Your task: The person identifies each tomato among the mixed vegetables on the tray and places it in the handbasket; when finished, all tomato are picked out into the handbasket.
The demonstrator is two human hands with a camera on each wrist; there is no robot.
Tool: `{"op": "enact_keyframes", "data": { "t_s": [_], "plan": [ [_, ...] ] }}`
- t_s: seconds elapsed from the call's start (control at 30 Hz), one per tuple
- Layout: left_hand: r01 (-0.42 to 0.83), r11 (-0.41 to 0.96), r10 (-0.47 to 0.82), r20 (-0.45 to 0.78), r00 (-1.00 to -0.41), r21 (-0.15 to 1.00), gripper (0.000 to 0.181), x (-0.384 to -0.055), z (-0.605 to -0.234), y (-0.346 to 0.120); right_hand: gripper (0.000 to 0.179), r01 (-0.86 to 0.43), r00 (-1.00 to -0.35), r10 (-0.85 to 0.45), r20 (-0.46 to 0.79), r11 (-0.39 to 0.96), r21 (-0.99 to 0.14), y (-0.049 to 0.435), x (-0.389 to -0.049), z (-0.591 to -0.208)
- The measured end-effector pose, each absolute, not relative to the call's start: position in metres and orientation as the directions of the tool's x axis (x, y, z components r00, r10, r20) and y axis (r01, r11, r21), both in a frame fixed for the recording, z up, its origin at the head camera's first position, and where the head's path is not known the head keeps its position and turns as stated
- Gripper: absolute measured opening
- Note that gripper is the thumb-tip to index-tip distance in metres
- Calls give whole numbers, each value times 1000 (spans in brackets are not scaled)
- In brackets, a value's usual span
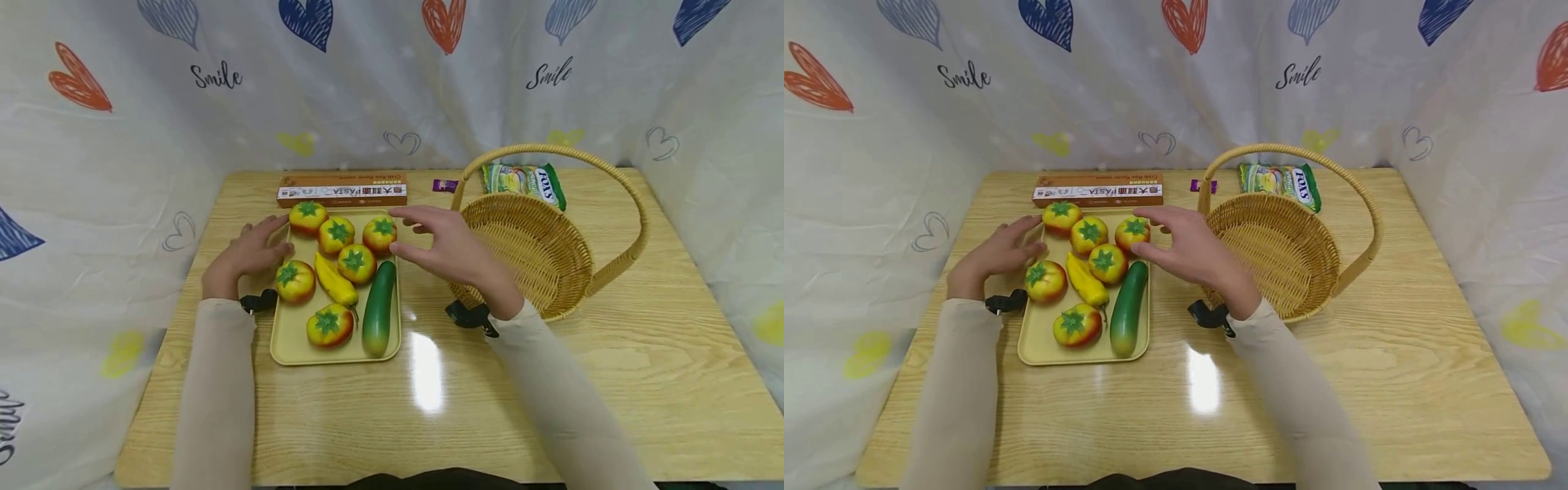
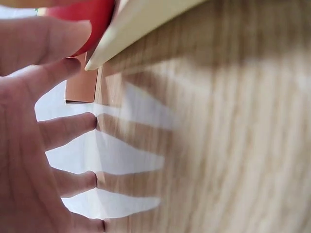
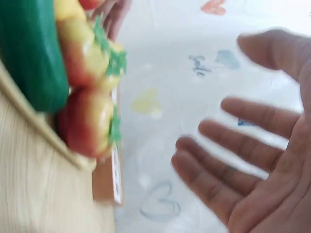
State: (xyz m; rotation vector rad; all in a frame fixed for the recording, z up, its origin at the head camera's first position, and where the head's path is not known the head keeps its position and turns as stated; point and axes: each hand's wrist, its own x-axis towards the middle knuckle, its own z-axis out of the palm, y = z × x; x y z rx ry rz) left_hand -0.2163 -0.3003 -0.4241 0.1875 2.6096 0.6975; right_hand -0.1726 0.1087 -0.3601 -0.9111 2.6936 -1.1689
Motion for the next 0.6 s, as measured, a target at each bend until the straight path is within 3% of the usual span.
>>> {"op": "enact_keyframes", "data": {
  "t_s": [0.17,0.33,0.6],
  "plan": [
    [24,877,243,-400,-884,479,81,-218,-423,-299,64,-342,-902,-431,39,655,-674,78,-180,-371],
    [34,876,256,-404,-878,481,81,-219,-420,-298,64,-237,-958,-285,13,767,-596,56,-188,-389],
    [24,872,249,-401,-882,489,80,-218,-422,-301,56,-124,-984,-176,-23,772,-623,38,-199,-414]
  ]
}}
